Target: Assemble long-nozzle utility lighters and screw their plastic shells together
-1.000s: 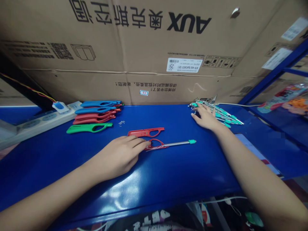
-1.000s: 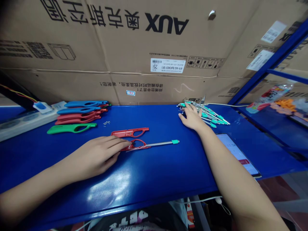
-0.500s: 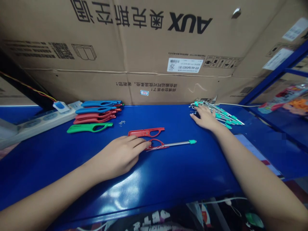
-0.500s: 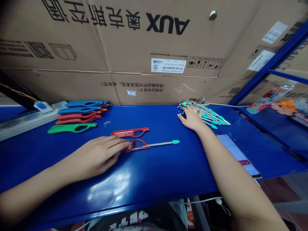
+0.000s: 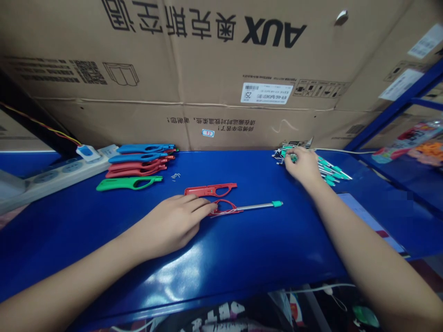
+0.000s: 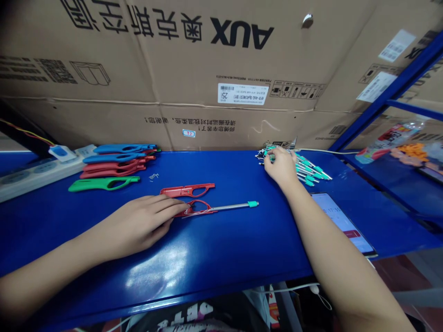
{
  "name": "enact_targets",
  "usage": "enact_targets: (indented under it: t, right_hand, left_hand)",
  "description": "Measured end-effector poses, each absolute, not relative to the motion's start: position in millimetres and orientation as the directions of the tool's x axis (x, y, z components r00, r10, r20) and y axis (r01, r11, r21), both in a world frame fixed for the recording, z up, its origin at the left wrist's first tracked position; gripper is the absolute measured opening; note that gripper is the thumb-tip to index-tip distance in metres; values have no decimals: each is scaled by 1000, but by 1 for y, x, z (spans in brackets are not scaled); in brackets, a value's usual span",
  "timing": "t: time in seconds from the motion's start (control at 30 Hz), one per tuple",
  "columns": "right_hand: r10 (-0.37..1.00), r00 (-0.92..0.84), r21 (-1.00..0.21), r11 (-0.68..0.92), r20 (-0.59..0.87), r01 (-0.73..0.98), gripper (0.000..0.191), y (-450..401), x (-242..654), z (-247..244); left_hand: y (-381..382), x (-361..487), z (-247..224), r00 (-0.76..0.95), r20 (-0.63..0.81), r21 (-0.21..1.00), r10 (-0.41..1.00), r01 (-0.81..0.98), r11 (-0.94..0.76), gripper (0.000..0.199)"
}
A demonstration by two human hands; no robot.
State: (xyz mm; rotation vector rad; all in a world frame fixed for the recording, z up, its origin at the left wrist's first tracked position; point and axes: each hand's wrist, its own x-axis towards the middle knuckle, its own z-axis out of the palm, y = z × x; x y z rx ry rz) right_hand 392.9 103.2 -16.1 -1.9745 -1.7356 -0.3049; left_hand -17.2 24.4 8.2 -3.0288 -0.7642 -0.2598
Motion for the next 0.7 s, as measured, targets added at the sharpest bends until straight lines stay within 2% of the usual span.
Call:
enact_targets:
  t: [0.23, 0.33, 0.5, 0.7]
  right_hand:
    - [925, 114, -166, -56, 363, 985, 49, 100, 392, -28]
    - [934, 117, -163, -65, 336, 985, 48, 102, 393, -34]
    - [911, 119, -191, -46, 394, 981, 40, 105, 395, -28]
    - [877, 82, -205, 19, 473, 979, 39, 101, 387, -12]
  left_hand:
    - [26, -16, 8, 872, 166, 26, 461, 463, -886, 43]
    - [26, -16, 8, 868, 165, 38, 469, 470, -882, 42]
    - [25, -18, 9, 864, 158, 46, 478, 477, -878, 43]
    - [26, -18, 10, 860, 138, 69, 491, 486, -871, 43]
